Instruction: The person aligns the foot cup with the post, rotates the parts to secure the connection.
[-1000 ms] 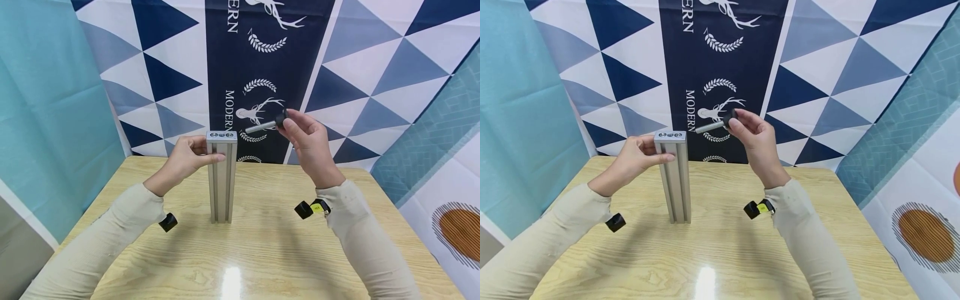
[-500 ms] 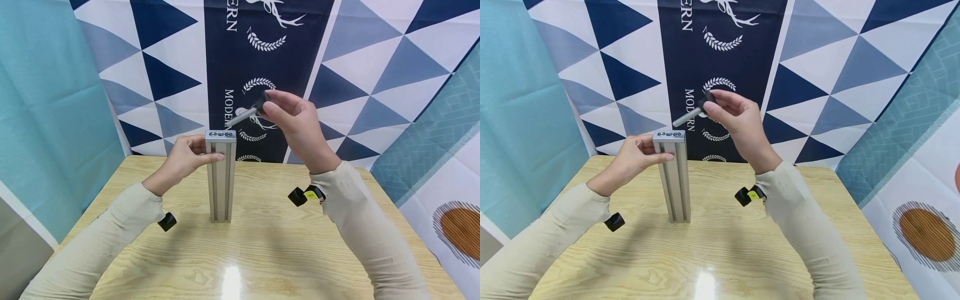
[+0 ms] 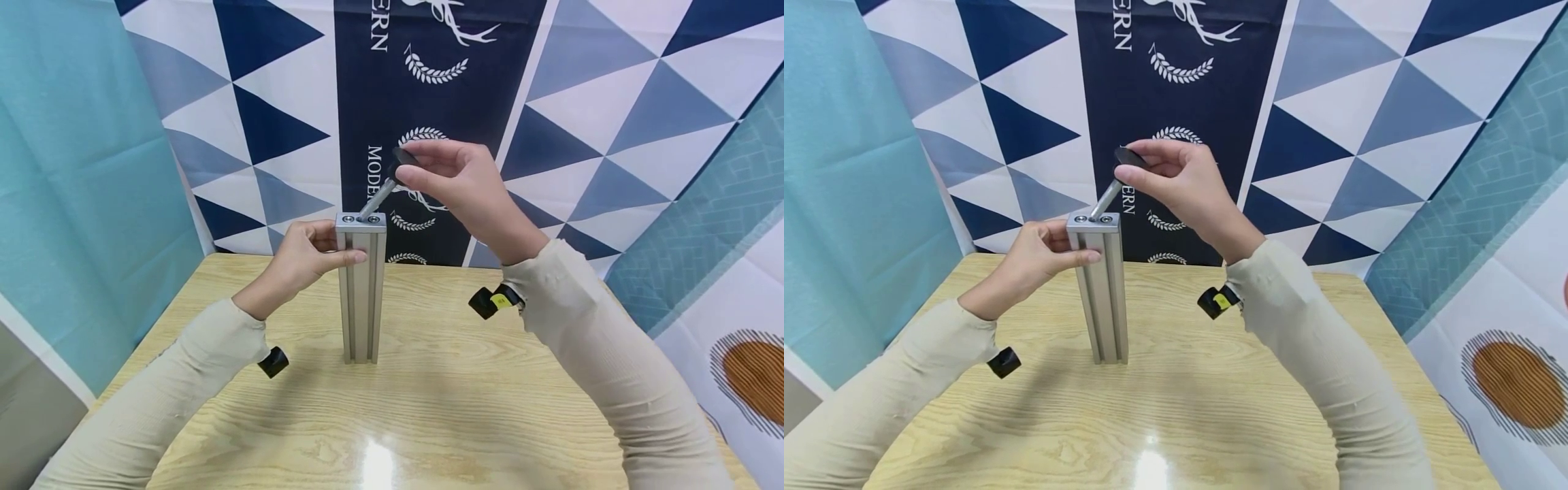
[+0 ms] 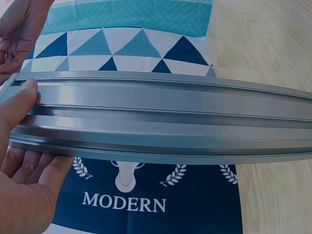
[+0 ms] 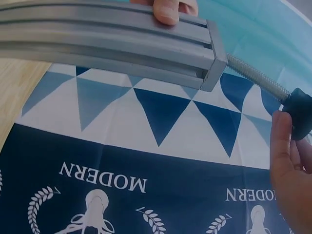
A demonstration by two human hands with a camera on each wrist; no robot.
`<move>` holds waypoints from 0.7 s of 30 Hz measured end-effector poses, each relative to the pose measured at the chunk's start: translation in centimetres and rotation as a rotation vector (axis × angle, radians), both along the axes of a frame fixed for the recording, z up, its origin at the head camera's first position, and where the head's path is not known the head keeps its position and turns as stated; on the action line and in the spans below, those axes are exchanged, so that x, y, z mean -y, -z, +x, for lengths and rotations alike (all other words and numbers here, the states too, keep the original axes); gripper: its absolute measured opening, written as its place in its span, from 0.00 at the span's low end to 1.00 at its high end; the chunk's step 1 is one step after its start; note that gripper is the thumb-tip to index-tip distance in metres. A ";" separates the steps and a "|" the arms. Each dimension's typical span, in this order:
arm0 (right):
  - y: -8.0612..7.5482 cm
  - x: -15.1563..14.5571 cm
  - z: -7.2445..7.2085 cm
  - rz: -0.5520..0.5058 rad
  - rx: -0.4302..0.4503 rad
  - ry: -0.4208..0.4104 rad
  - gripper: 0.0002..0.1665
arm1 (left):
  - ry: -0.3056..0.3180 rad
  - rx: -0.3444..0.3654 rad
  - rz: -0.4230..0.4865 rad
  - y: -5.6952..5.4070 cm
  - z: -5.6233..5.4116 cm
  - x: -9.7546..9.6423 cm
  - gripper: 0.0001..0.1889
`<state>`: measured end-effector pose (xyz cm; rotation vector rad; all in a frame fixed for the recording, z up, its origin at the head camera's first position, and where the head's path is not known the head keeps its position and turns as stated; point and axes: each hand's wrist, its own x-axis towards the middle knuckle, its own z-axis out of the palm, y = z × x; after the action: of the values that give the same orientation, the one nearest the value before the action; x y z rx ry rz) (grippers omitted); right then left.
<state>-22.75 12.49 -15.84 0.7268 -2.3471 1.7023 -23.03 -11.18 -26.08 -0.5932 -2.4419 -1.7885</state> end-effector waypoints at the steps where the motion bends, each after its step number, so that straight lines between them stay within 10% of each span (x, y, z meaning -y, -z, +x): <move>1: -0.1 0.0 -0.1 0.021 -0.001 0.000 0.25 | 0.002 -0.001 -0.001 0.0 0.0 0.0 0.20; 21: -2.6 1.8 -0.5 0.266 -0.080 -0.040 0.24 | 0.015 -0.016 -0.002 0.1 0.0 0.0 0.19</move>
<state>-23.29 10.68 -13.20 0.8717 -2.5455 1.3602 -23.07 -11.22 -26.14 -0.6260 -2.4358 -1.7796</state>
